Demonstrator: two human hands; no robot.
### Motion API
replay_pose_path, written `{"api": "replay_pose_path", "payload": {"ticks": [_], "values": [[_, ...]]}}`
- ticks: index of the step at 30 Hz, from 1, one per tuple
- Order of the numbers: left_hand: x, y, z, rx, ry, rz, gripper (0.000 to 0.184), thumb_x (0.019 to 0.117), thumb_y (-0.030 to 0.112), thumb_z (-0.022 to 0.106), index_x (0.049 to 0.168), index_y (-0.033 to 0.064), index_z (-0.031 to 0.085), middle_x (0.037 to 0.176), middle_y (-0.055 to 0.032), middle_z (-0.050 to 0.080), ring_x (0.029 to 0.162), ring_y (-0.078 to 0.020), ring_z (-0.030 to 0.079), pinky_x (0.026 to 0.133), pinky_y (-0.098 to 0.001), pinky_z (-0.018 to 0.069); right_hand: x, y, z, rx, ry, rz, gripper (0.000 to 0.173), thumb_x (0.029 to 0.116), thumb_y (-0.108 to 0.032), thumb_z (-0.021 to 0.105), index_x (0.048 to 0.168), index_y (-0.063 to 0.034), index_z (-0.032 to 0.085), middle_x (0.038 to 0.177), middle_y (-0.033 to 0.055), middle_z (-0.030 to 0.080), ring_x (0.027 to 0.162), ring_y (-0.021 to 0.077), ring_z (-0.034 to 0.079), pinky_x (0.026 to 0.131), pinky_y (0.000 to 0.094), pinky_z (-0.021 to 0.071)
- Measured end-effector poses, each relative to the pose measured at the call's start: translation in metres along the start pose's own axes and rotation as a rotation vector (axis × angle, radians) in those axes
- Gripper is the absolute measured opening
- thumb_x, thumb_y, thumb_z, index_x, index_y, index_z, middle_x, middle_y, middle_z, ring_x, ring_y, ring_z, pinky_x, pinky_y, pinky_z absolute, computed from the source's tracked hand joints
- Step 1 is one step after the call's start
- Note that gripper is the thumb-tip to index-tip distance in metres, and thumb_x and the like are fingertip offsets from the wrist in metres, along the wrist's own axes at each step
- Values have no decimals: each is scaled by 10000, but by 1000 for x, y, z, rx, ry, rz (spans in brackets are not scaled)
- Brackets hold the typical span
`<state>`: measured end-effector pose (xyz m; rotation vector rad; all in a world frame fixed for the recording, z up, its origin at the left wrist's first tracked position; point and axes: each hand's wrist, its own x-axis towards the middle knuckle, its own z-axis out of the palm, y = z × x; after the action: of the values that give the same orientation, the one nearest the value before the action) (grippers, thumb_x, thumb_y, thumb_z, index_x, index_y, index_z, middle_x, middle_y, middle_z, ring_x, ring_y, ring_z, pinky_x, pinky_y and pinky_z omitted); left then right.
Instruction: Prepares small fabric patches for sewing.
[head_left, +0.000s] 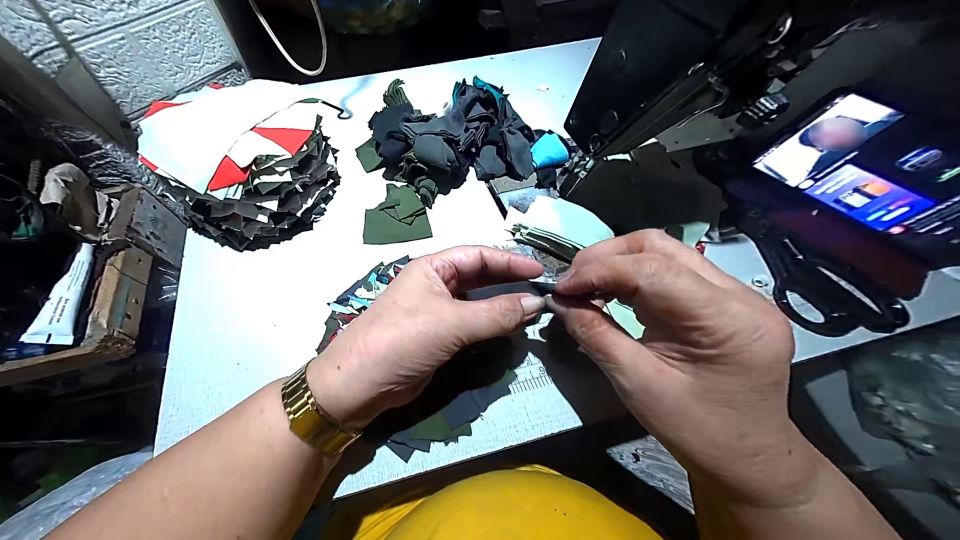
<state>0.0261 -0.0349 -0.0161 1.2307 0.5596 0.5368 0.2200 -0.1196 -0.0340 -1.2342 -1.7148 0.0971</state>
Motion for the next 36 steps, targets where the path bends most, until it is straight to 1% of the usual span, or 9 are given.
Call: {"api": "replay_pose_path", "payload": {"ticks": [3, 6, 15, 21, 25, 29, 33, 34, 36], "values": [[2, 1, 1, -85, -19, -45, 237, 1039, 65, 564, 1237, -18, 663, 1074, -111, 700, 944, -168, 705, 889, -329, 600, 0, 2, 0, 9, 0, -100, 100, 888, -1, 695, 983, -18, 720, 1104, 80, 596, 1037, 102, 608, 887, 198, 544], [3, 3, 2, -127, 0, -73, 268, 1072, 138, 523, 1214, -30, 676, 1070, -113, 706, 957, -175, 712, 899, -352, 603, -1, 4, -1, -1, 17, -166, 70, 881, -12, 721, 943, -42, 727, 1170, 104, 573, 1104, 132, 588, 940, 234, 533], [3, 0, -2, 73, -7, -33, 100, 992, 55, 640, 1002, -7, 718, 852, -81, 685, 753, -101, 644, 691, -230, 558, -8, 9, 0, -125, 37, -353, 89, 902, -46, 739, 974, -98, 746, 1123, 81, 568, 1110, 172, 533, 956, 320, 451], [1, 2, -1, 48, 17, -57, 122, 1025, 60, 582, 996, -9, 678, 839, -87, 667, 738, -111, 645, 688, -247, 569, -6, 4, -5, -76, -12, -355, 56, 909, -52, 728, 954, -84, 735, 1145, 80, 608, 1154, 182, 551, 980, 317, 470], [2, 2, -5, 68, 51, -36, 129, 1038, 94, 574, 1006, 3, 659, 804, -79, 652, 692, -95, 628, 644, -226, 552, -1, -1, -9, 31, -110, -337, 10, 943, -71, 674, 942, -79, 680, 1119, 81, 709, 1203, 240, 618, 1058, 420, 490], [3, -1, -4, 194, 40, 61, 88, 1024, 55, 594, 1045, 1, 659, 842, -69, 680, 705, -80, 635, 649, -197, 546, -1, -10, -7, 118, -61, -181, 126, 978, -70, 651, 1104, -63, 650, 1065, 7, 696, 1011, 91, 677, 912, 265, 586], [3, 3, -5, 203, -17, 134, 370, 1111, 282, 439, 1076, 19, 696, 962, -48, 702, 866, -89, 666, 775, -236, 566, 7, -17, -9, 90, -67, -20, 208, 946, -73, 685, 1144, -30, 638, 1019, -21, 683, 896, 28, 668, 819, 182, 589], [3, 5, -6, 182, -52, 132, 388, 1105, 313, 447, 1082, 22, 702, 957, -43, 702, 865, -82, 657, 772, -234, 551, 9, -18, -9, 110, -68, 26, 222, 936, -73, 695, 1145, -34, 635, 1001, -28, 682, 870, 24, 668, 795, 171, 589], [4, 7, -10, 209, -126, 145, 216, 1033, 191, 595, 1113, 21, 700, 938, -49, 698, 844, -85, 659, 753, -232, 564, 10, -18, -9, 168, -47, 113, 229, 920, -67, 711, 1139, -53, 644, 964, -44, 679, 827, 19, 661, 756, 158, 586]]}}
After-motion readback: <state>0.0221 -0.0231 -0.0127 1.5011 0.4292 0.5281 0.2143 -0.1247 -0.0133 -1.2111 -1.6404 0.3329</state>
